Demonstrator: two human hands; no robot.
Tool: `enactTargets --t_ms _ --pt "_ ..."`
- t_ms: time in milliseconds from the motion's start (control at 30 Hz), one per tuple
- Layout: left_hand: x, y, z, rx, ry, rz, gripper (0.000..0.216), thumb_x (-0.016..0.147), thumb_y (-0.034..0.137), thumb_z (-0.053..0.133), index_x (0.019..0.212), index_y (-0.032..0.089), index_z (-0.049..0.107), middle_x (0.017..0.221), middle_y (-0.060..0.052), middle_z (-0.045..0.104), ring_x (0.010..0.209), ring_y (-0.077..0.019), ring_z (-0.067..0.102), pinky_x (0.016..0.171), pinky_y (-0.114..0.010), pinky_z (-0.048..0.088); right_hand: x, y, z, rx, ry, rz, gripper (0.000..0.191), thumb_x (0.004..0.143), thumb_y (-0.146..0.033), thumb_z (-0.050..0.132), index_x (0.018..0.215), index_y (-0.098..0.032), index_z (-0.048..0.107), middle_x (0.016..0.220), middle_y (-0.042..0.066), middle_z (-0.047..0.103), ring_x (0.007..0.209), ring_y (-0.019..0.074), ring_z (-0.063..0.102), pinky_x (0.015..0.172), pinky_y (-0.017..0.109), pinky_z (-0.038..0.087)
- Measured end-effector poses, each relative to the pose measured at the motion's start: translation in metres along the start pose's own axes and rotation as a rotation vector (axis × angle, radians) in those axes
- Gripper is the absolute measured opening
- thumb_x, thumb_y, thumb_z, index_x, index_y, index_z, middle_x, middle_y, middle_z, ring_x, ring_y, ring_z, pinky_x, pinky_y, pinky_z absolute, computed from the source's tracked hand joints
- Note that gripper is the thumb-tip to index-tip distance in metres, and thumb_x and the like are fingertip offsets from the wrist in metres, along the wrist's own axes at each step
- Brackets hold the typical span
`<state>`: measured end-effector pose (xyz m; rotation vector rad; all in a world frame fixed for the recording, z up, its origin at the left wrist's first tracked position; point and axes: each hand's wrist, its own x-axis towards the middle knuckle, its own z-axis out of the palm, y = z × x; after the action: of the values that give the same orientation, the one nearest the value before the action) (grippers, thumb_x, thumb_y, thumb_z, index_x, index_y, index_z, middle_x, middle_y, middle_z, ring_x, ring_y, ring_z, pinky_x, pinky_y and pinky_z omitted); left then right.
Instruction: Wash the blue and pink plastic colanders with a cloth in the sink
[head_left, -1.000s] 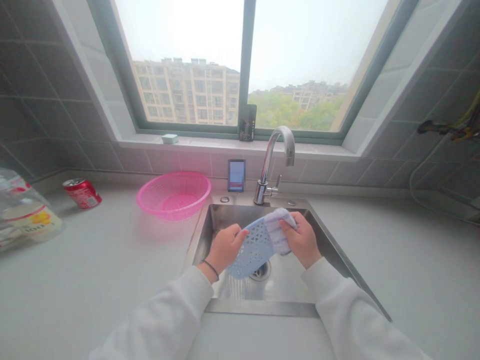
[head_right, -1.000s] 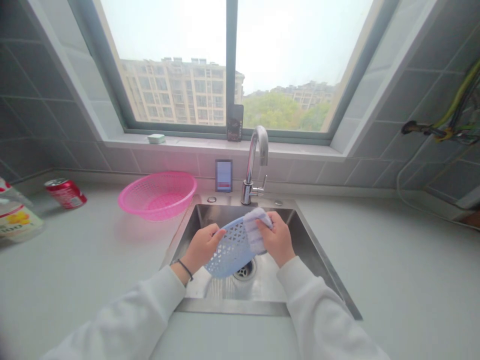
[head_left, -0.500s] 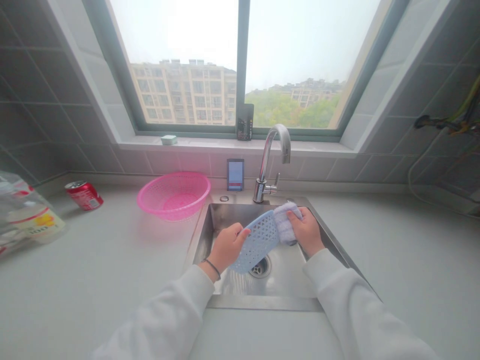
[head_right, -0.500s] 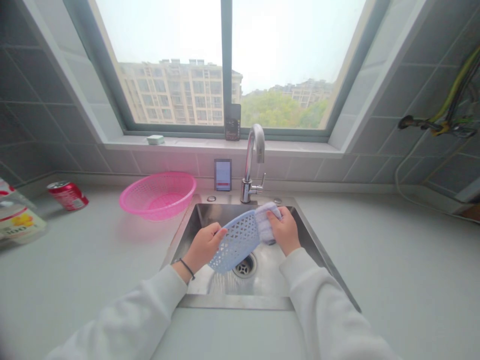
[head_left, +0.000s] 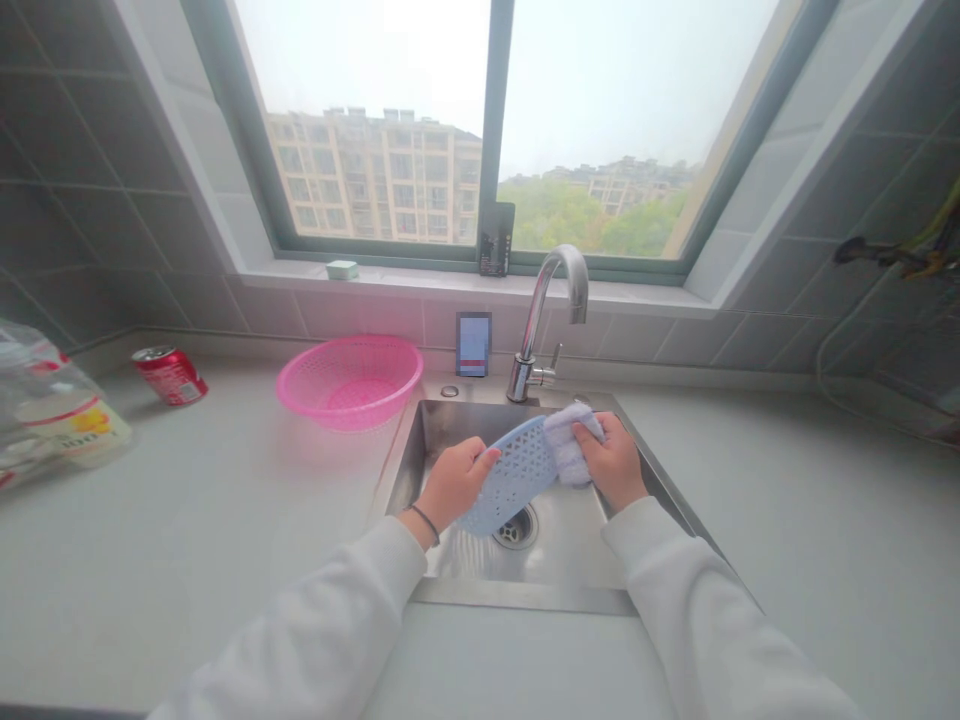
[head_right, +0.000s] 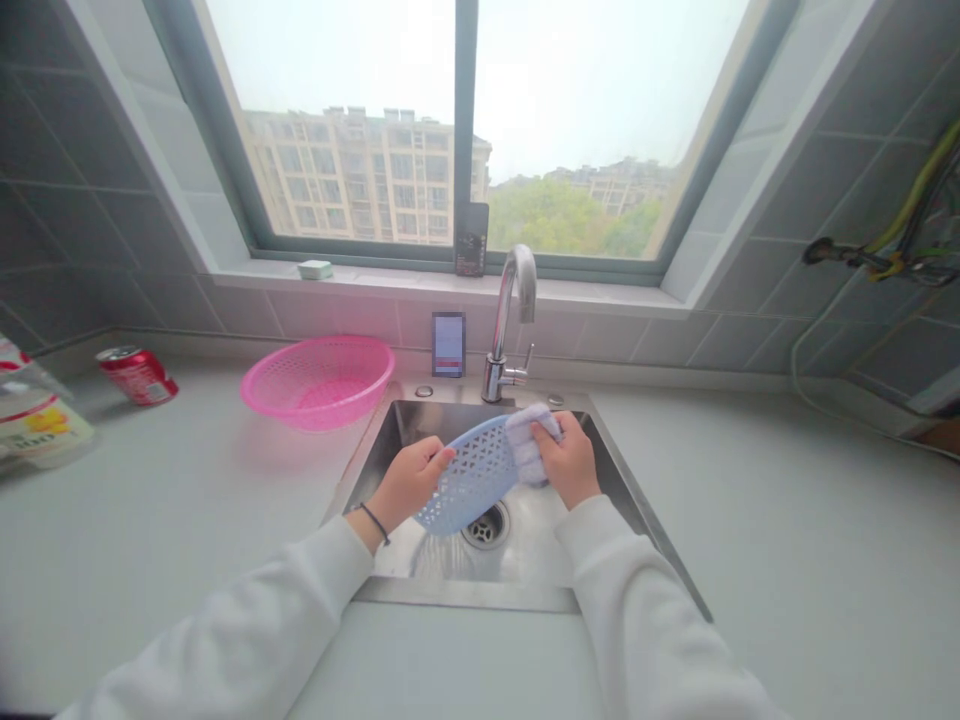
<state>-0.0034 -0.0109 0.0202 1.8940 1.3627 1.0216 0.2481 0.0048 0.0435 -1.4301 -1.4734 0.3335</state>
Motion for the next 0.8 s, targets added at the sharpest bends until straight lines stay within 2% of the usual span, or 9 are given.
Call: enactTargets --t_ms 67,133,300,367,500,567,633,800 --pt "-0.001 0.001 0.0 -0.015 0.004 -0.006 0.042 0.092 0.053 0.041 0.066 0.021 0.041 0.06 0.004 0.047 0.061 -0.0146 0.047 0.058 -0.027 0.027 0.0 0.0 -0.001 -0.035 0.042 0.005 0.038 0.081 -0.057 0.058 0.086 -0.02 0.059 0.069 0.001 0.061 0.064 0.0185 0.057 0.059 0.028 0.044" --pt "0.0 0.0 0.0 -0.016 0.004 -0.014 0.041 0.092 0.052 0.041 0.065 0.021 0.041 0.06 0.004 0.047 0.061 -0.0146 0.047 0.058 -0.027 0.027 -0.008 -0.011 0.003 -0.039 -0.003 -0.054 0.034 0.082 -0.054 0.058 0.086 -0.02 0.058 0.068 0.0 0.061 0.062 0.0171 0.056 0.057 0.027 0.043" --pt "0.001 0.0 0.0 0.033 -0.019 -0.021 0.037 0.092 0.045 0.043 0.063 0.02 0.042 0.06 0.003 0.048 0.061 -0.0142 0.046 0.059 -0.028 0.026 -0.03 -0.038 0.02 -0.045 -0.279 -0.295 0.026 0.082 -0.047 0.059 0.085 -0.021 0.06 0.067 -0.001 0.063 0.057 0.0144 0.055 0.057 0.025 0.042" --pt "0.001 0.001 -0.001 0.047 -0.009 -0.025 0.038 0.092 0.045 0.044 0.063 0.02 0.043 0.06 0.003 0.048 0.062 -0.0141 0.045 0.059 -0.028 0.026 -0.026 -0.033 0.021 -0.085 -0.261 -0.279 0.027 0.082 -0.048 0.058 0.086 -0.021 0.06 0.067 -0.001 0.063 0.058 0.0151 0.056 0.057 0.025 0.042" --pt "0.001 0.002 -0.001 0.039 0.0 -0.032 0.04 0.092 0.048 0.045 0.064 0.02 0.044 0.061 0.003 0.049 0.062 -0.0142 0.046 0.059 -0.027 0.027 -0.007 -0.01 0.011 -0.211 -0.068 -0.153 0.032 0.083 -0.054 0.055 0.087 -0.022 0.058 0.068 0.001 0.064 0.061 0.0184 0.058 0.058 0.027 0.041" --pt "0.001 0.002 0.0 0.026 0.002 -0.044 0.04 0.092 0.049 0.045 0.064 0.021 0.043 0.06 0.004 0.049 0.062 -0.0143 0.047 0.058 -0.027 0.027 -0.006 -0.007 0.009 -0.244 -0.021 -0.133 0.034 0.083 -0.055 0.055 0.087 -0.022 0.058 0.068 0.001 0.064 0.06 0.0188 0.057 0.058 0.028 0.041" --pt "0.001 0.001 0.0 0.011 0.009 -0.052 0.04 0.092 0.05 0.045 0.064 0.021 0.043 0.059 0.004 0.048 0.062 -0.0144 0.047 0.058 -0.027 0.028 -0.013 -0.014 0.011 -0.23 -0.043 -0.172 0.033 0.083 -0.055 0.055 0.088 -0.022 0.058 0.069 0.002 0.065 0.06 0.0181 0.057 0.058 0.027 0.041" --pt "0.001 0.001 -0.002 0.029 0.002 -0.034 0.038 0.091 0.046 0.045 0.064 0.021 0.044 0.059 0.003 0.048 0.06 -0.0143 0.046 0.058 -0.028 0.027 -0.033 -0.036 0.025 -0.221 -0.218 -0.365 0.031 0.085 -0.053 0.056 0.089 -0.023 0.062 0.073 0.003 0.067 0.062 0.0175 0.059 0.062 0.027 0.042"
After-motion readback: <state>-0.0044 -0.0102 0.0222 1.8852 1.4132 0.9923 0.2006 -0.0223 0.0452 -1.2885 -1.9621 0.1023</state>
